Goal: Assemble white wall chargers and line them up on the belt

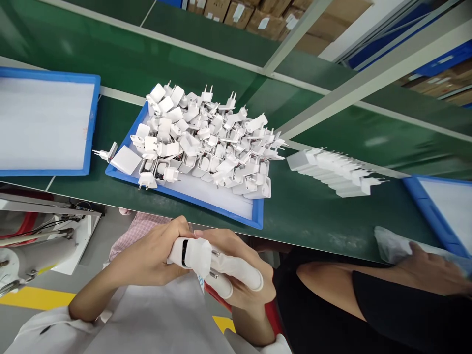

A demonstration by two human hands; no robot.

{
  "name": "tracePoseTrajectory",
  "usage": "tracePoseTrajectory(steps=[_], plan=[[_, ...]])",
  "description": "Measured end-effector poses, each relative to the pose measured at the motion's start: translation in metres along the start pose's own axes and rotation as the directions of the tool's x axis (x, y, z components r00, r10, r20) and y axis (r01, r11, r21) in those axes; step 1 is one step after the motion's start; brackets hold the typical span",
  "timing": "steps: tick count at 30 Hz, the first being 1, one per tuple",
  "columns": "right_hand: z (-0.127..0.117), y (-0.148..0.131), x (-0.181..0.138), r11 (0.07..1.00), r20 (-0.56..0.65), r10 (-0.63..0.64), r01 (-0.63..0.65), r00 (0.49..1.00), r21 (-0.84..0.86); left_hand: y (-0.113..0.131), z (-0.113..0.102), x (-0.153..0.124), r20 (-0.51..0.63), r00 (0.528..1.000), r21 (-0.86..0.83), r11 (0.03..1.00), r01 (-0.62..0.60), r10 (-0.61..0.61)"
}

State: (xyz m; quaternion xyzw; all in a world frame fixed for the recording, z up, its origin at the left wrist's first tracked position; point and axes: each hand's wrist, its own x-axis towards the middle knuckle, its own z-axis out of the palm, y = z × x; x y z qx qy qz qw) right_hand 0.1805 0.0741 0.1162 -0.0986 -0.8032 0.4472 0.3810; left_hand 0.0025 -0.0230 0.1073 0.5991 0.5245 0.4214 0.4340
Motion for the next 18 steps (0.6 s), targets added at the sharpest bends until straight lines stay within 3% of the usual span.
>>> tracePoseTrajectory(steps=[8, 13, 18], plan=[[-0.008, 0.008, -0.006, 0.997, 0.090, 0.076, -0.073, 0.993, -0.039, -0.005, -0.004, 0.007, 0.107, 0.993, 0.034, 0.998, 0.048, -0.052], [0.001, 0.046, -0.012, 0.987, 0.132, 0.092, -0.072, 0.987, -0.144, -0.030, -0.022, 0.026, 0.156, 0.987, 0.212, 0.977, 0.008, -0.041], [0.026, 0.085, -0.011, 0.980, 0.088, 0.098, -0.081, 0.991, -0.183, -0.061, -0.033, 0.035, 0.162, 0.976, 0.380, 0.922, 0.075, -0.146]])
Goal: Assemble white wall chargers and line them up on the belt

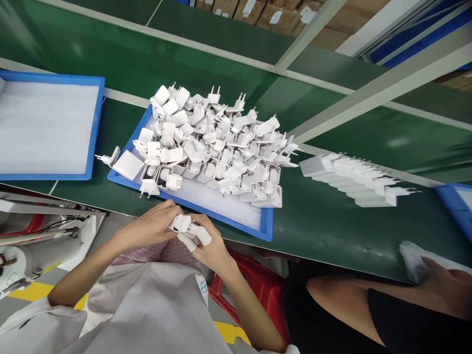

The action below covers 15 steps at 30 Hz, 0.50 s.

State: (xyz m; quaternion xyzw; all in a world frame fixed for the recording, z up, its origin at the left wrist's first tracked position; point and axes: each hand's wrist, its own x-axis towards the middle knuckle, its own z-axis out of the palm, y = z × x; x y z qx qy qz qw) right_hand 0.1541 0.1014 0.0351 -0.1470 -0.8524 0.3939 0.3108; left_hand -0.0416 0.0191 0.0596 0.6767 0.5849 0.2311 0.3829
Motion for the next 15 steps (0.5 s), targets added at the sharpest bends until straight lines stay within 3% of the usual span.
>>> tracePoseTrajectory(steps=[3, 7, 11, 15], plan=[[0.011, 0.006, 0.004, 0.999, -0.033, -0.040, 0.040, 0.999, -0.004, -0.006, 0.002, -0.008, -0.094, 0.994, 0.027, 0.997, 0.065, -0.062], [0.017, 0.006, 0.008, 0.997, -0.052, -0.070, 0.069, 0.996, -0.029, -0.007, 0.002, -0.025, -0.111, 0.974, -0.357, 0.923, 0.145, -0.197], [0.019, 0.007, 0.008, 1.000, -0.074, -0.030, 0.029, 0.997, -0.012, -0.006, 0.004, -0.029, -0.019, 0.958, -0.757, 0.630, 0.174, -0.287], [0.021, 0.008, 0.005, 0.999, -0.087, 0.018, -0.015, 0.996, 0.039, -0.009, 0.006, -0.019, 0.094, 0.928, -0.925, 0.313, 0.215, -0.361]])
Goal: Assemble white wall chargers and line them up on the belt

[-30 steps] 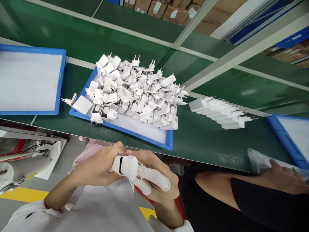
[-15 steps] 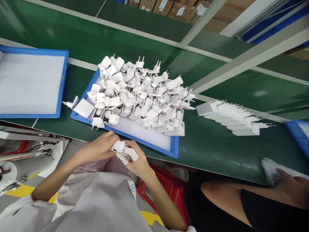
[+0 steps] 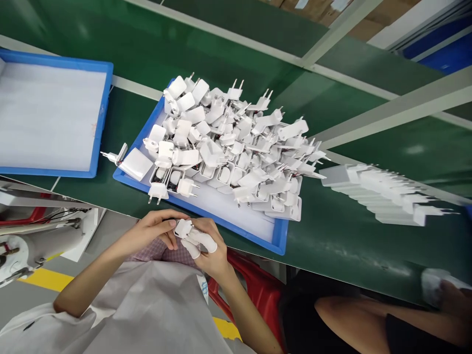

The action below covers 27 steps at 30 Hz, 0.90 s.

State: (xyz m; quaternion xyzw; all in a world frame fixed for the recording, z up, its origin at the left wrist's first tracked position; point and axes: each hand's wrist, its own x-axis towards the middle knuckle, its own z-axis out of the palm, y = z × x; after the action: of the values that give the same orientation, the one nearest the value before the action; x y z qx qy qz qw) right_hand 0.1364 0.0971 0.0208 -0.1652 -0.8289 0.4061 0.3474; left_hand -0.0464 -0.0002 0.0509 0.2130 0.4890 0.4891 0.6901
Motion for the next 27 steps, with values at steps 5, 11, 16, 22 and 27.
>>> tracePoseTrajectory(steps=[5, 11, 16, 22, 27], plan=[[-0.001, -0.009, -0.002, 0.992, -0.015, 0.019, -0.021, 1.000, -0.125, 0.006, -0.003, 0.011, 0.015, 0.998, -0.069, 0.996, 0.061, -0.060], [-0.006, -0.025, -0.010, 0.966, 0.003, 0.256, -0.256, 0.967, -0.018, -0.001, -0.002, 0.006, 0.005, 0.998, -0.091, 0.994, 0.058, -0.057], [-0.014, -0.026, -0.012, 0.857, 0.105, 0.452, -0.464, 0.886, 0.226, -0.009, 0.004, -0.001, -0.033, 0.999, -0.075, 0.997, 0.009, -0.011], [-0.017, -0.019, 0.000, 0.396, 0.348, 0.701, -0.746, 0.622, 0.535, -0.011, 0.007, -0.002, -0.092, 0.996, 0.069, 0.998, 0.001, 0.005], [-0.016, -0.024, 0.011, 0.245, 0.410, 0.758, -0.804, 0.507, 0.541, -0.005, 0.004, 0.001, -0.015, 1.000, 0.073, 0.997, 0.024, -0.023]])
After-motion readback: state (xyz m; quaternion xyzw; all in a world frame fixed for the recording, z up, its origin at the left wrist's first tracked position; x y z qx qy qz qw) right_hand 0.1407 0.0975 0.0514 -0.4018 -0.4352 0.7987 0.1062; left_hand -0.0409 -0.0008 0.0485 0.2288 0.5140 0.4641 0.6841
